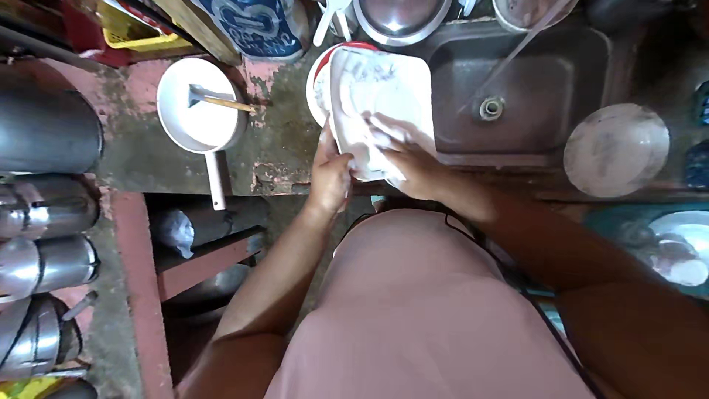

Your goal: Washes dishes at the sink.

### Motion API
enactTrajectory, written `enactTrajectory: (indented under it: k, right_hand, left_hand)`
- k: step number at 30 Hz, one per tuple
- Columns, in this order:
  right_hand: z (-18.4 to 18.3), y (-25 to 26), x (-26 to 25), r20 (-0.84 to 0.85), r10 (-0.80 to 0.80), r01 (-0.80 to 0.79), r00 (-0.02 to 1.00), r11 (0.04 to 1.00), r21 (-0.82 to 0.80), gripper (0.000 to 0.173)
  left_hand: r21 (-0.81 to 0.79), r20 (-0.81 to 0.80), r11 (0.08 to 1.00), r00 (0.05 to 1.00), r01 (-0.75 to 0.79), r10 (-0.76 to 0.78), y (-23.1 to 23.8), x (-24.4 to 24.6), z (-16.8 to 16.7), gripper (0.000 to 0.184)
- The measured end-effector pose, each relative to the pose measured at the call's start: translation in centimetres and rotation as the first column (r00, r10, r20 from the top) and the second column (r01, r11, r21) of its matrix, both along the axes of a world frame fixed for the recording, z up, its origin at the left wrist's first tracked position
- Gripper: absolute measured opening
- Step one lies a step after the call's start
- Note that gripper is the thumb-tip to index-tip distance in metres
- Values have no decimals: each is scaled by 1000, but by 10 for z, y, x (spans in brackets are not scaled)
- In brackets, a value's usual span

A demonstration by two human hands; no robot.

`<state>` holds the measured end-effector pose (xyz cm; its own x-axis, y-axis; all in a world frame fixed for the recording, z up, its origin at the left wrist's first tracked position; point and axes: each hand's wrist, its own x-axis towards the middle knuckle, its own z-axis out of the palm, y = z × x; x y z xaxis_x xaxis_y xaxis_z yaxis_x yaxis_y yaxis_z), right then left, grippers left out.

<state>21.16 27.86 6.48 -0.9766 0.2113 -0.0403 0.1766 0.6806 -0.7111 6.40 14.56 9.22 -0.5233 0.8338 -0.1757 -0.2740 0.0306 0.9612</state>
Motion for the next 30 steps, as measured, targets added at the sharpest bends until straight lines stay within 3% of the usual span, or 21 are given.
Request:
enactTrajectory:
  k: [2,4,5,6,7,8,9,10,11,12,14,16,19,22,23,24,26,28,30]
  right_hand:
    - [-14,26,20,82,-90,78,993,987,142,70]
    - [-23,55,32,104,-277,251,955,945,208,70]
    - [-24,68,36,79,-368,355,927,924,140,73]
    - [-25,78,38,42,-439,440,898,897,-38,79]
    - [-24,84,40,-3,-509,485,860,822,-298,77]
    - [-23,84,41,-28,-594,480,804,676,-559,69]
    - [-13,79,43,26,-682,468,731,473,-747,54]
    - [-5,75,45,111,-717,451,688,303,-840,39]
    - [1,72,48,167,-714,421,680,195,-886,33]
    - [4,68,51,186,-715,391,674,131,-911,31]
    - [4,62,52,201,-722,366,662,78,-927,35]
    - [9,56,50,214,-753,444,623,115,-888,37]
    - [19,60,49,227,-795,544,563,149,-826,41]
    - [40,76,47,230,-819,518,525,93,-851,33]
    - [47,77,45,207,-833,508,513,100,-855,31]
    - [52,74,42,158,-853,507,498,138,-851,29]
    - [56,56,36,-40,-845,461,533,330,-824,38]
    - [50,38,31,-306,-723,364,619,609,-705,48]
    - [42,47,24,-472,-591,288,654,772,-566,52]
  left_hand:
    - [17,39,999,998,-41,40,-7,4,-3,76]
    - [31,56,998,997,-47,45,-12,11,-5,75]
    - [22,68,998,996,-53,51,-13,14,-7,74]
    - [6,87,998,994,-61,60,-14,17,-8,72]
    - [-15,114,997,991,-70,72,-13,20,-7,70]
    - [-44,150,996,985,-78,83,-12,21,-6,67]
    - [-79,191,994,977,-78,92,-10,20,-5,62]
    - [-119,210,991,974,-65,89,-7,17,-5,57]
    - [-174,192,983,977,-57,91,-3,15,-8,50]
    - [-243,111,968,990,-59,89,3,13,-12,46]
    - [-421,-265,899,964,-123,8,14,12,-25,43]
    - [-541,-601,825,762,-164,-242,22,18,-31,60]
    - [-576,-778,811,371,-99,-507,30,44,-41,84]
    - [-517,-806,840,238,163,-543,40,70,-35,103]
    - [-520,-800,827,216,213,-559,45,74,-30,99]
    - [-502,-813,833,202,233,-547,50,76,-26,91]
    - [-377,-877,899,225,225,-424,56,80,-21,83]
    - [-153,-887,962,399,225,-234,58,87,-14,64]
    - [12,-777,985,622,170,-98,56,99,-8,44]
